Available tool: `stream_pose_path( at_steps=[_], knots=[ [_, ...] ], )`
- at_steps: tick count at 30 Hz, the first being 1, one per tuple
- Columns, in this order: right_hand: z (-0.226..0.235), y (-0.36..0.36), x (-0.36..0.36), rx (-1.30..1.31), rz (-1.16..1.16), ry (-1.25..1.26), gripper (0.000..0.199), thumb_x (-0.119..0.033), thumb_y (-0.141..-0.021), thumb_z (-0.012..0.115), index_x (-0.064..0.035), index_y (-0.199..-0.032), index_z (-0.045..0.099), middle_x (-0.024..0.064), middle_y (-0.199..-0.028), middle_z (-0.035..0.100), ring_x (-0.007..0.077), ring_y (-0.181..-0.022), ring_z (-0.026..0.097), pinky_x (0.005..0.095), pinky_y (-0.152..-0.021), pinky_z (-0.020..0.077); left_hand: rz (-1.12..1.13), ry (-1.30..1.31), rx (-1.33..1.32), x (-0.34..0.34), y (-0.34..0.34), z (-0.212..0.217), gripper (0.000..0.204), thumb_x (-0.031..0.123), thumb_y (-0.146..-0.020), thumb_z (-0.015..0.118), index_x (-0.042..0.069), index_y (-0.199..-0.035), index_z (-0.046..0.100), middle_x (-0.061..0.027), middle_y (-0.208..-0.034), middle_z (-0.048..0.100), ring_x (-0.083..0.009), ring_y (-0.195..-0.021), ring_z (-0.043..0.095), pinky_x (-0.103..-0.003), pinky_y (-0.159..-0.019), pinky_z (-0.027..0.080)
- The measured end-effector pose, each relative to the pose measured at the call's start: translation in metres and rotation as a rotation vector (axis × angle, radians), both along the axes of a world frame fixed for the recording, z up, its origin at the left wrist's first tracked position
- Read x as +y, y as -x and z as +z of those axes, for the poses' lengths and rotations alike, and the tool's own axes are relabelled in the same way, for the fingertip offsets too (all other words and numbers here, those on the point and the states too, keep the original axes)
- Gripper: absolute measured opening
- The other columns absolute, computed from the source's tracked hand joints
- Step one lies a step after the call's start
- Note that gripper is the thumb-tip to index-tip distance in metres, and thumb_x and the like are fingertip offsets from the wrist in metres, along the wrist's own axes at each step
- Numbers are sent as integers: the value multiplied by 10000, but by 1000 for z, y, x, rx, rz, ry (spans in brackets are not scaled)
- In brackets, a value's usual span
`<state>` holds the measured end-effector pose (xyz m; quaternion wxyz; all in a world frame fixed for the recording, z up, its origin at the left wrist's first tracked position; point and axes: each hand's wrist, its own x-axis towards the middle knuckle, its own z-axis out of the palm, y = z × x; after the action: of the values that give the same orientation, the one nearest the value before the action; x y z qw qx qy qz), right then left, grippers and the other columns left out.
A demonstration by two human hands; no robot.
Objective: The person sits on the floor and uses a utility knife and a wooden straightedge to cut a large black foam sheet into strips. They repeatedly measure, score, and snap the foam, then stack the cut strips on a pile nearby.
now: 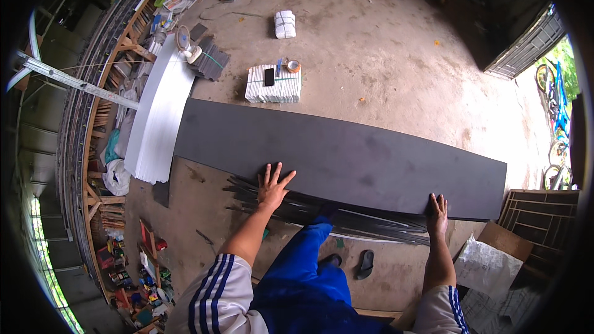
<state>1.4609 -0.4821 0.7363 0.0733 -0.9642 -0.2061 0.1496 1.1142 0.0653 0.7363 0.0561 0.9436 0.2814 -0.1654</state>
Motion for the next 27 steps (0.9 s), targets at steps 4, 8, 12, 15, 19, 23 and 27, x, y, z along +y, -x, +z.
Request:
stream_pose_path(
  at_steps=[4,8,12,15,19,23,27],
  knots=[
    [-1,-4,-4,-20,17,40,878,-75,-853,786,-347,-1627,474,142,-1727,376,400,-1597,330,467,-1270,384,-2,10,0,-2,-5,1,917,397,-937,787,609,-1641,239,0,-1803,147,-385,-1652,130,-709,-1255,297],
    [12,-2,1,63,-9,11,1060,-192,-693,967,-344,-1621,479,146,-1722,380,401,-1592,335,471,-1258,409,-8,-2,10,1,-4,3,893,444,-927,777,615,-1633,256,10,-1796,179,-376,-1645,161,-678,-1258,323],
    [16,2,9,69,-31,16,1113,-182,-660,984,-338,-1629,458,177,-1715,381,453,-1569,358,501,-1238,429,-34,-14,48,6,-2,3,864,508,-927,750,617,-1630,260,20,-1791,202,-367,-1642,181,-661,-1254,342],
    [9,8,8,24,-82,13,1106,-196,-666,984,-353,-1627,458,158,-1722,373,447,-1570,356,498,-1231,437,-18,45,80,7,-6,7,854,574,-919,726,616,-1631,258,19,-1792,207,-376,-1638,192,-658,-1244,355],
    [4,14,12,-22,-93,71,1055,-272,-740,952,-486,-1621,412,81,-1730,378,398,-1563,395,460,-1144,525,-66,-38,114,10,-2,5,858,674,-893,687,609,-1635,262,4,-1791,218,-400,-1623,225,-644,-1212,395],
    [15,14,17,3,-119,104,1049,-288,-744,952,-497,-1616,408,80,-1727,383,380,-1553,417,437,-1141,527,-97,-57,92,14,-4,6,863,644,-868,737,591,-1622,321,10,-1782,234,-385,-1602,285,-622,-1080,530],
    [21,10,24,14,-83,158,1055,-330,-742,954,-489,-1621,392,110,-1714,398,409,-1539,433,437,-1144,527,-102,-72,121,16,-8,13,904,630,-830,786,580,-1617,343,10,-1755,285,-383,-1573,329,-608,-1059,547]
  ],
)
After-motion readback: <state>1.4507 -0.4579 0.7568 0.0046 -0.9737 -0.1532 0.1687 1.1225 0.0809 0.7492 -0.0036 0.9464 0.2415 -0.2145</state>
